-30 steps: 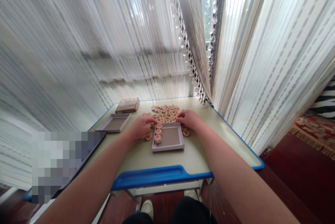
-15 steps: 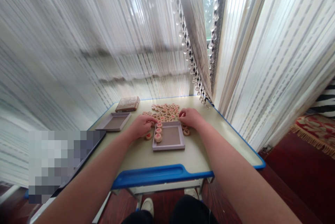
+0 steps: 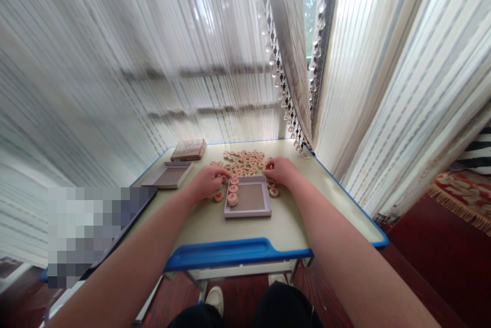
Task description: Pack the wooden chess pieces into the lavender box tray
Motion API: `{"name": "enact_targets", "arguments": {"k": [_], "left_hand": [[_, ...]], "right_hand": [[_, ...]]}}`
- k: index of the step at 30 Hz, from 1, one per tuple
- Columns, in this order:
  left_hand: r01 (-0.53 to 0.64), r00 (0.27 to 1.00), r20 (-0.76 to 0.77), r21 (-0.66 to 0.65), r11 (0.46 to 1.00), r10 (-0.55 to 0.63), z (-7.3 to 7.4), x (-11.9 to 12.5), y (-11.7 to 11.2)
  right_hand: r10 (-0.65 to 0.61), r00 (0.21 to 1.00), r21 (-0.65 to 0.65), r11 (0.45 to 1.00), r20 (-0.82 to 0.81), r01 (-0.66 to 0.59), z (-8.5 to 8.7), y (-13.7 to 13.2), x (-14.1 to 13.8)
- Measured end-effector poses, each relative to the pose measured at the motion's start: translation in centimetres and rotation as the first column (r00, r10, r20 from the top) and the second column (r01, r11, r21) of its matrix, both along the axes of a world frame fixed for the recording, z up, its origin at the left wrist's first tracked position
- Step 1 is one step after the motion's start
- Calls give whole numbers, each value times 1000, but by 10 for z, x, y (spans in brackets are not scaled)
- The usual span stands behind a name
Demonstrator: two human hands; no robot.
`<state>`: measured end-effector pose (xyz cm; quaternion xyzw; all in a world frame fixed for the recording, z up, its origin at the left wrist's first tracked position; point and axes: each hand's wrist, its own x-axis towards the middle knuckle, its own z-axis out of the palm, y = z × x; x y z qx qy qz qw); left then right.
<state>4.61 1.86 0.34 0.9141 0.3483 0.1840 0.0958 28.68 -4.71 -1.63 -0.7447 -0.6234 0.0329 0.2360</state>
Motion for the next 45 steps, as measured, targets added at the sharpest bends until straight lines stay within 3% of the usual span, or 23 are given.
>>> {"name": "enact_targets", "arguments": {"k": [4, 6, 8, 11, 15, 18, 23, 35, 45], "left_hand": [[-9, 1000, -27, 23, 1000, 9, 1, 0, 0], [5, 1000, -27, 30, 1000, -4, 0, 1, 1], [20, 1000, -21, 39, 999, -20, -1, 1, 2], [36, 999, -14, 62, 997, -35, -3, 1, 4], [47, 999, -20, 69, 997, -45, -3, 0, 2], [52, 998, -23, 81, 995, -51, -2, 0, 1], [52, 998, -39, 76, 996, -49, 0, 0, 0], [73, 997, -48, 113, 991, -68, -1, -1, -1], [66, 996, -65, 142, 988, -57, 0, 0, -3]], "right_hand": [[-92, 991, 24, 995, -95, 95, 13, -9, -8], [-54, 990, 68, 996, -133, 64, 22, -17, -17], [163, 979, 64, 986, -124, -156, 28, -26, -29], [442, 896, -16, 897, -40, -443, 29, -38, -46], [553, 833, -124, 828, 27, -546, 28, -45, -58], [570, 822, -161, 811, -6, -563, 31, -47, -57], [527, 847, -157, 833, -68, -531, 35, -48, -53], [643, 758, -146, 744, -109, -652, 25, -44, -62], [609, 791, -72, 788, -58, -612, 22, -42, -66]]}}
